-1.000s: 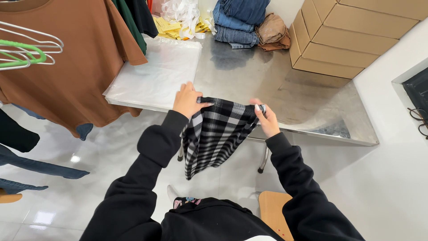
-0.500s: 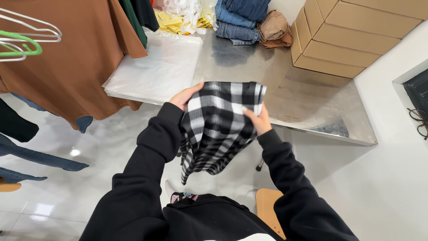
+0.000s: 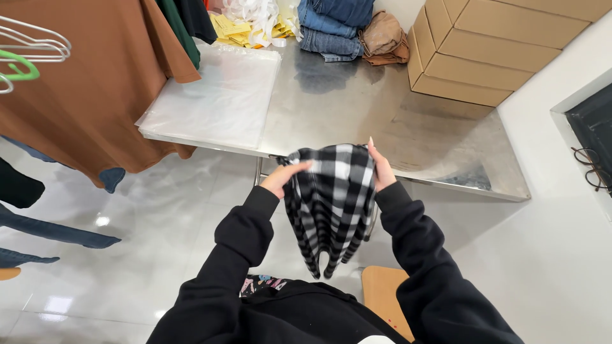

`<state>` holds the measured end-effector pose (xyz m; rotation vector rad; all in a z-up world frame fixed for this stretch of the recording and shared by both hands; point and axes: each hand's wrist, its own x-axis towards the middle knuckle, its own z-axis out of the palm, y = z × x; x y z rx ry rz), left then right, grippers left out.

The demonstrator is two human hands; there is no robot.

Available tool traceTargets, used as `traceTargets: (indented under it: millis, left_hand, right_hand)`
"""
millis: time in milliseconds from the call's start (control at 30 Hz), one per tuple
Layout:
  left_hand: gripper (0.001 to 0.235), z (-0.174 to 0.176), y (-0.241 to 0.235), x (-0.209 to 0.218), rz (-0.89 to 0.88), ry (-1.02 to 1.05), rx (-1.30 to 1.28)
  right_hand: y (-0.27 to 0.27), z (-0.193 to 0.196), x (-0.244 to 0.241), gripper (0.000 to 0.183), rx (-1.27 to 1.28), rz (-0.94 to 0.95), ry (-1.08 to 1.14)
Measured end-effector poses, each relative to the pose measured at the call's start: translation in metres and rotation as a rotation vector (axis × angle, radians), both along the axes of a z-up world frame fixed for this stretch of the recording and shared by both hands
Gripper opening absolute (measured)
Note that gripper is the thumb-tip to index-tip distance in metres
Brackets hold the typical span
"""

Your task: The person folds a brown garment and a black-and-white checkered shirt on a metal table. They then place the checkered shirt into a clear plastic bag and put it inside a cardboard box. Finally, they handle a white ribbon.

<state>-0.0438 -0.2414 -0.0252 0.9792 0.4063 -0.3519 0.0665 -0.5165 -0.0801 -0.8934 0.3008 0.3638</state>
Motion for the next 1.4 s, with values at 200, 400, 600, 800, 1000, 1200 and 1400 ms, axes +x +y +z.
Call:
traceTargets:
  millis: [200,400,600,800,1000,1200,1400]
  left_hand:
    - [0.088,-0.018,-0.012,0.033,0.12,0.109,0.045]
    - [0.082,0.011,-0.028,0.016,-0.053,0.002,0.324]
    - [0.093,-0.01,-0.027,0.058,-0.164,-0.152,0.802]
    - [0.044,-0.02,0.008,0.031,-0.012,-0.093,0.585]
    - [0.143,-0.023,-0.015,-0.041,-0.234,0.057,0.122]
    - [0.084,-0.068,-0.055,-0.019,0.072,-0.087,-0.527]
    - [0.083,-0.045,-0.046,-0.015,0.068,-0.093,-0.363]
  right_hand:
    - [0.008,0.033,-0.087,0.116,-0.55,0.518,0.004]
    - [0.044,0.07,-0.099,0.156,-1.371,0.634,-0.806]
    - [0.047,-0.021,-0.026,0.042,-1.177,0.494,-0.38]
    - [0.014,-0.04,-0.013,0.064,-0.361,0.143,0.175]
    - [0.031,0.03,-0.058,0.033,-0.082,0.04,0.203]
    - [0.017,-0.047,-0.047,0.044,-0.556,0.112,-0.232]
    - [0.01,-0.008,-0.048,0.048,-0.999,0.066,-0.467]
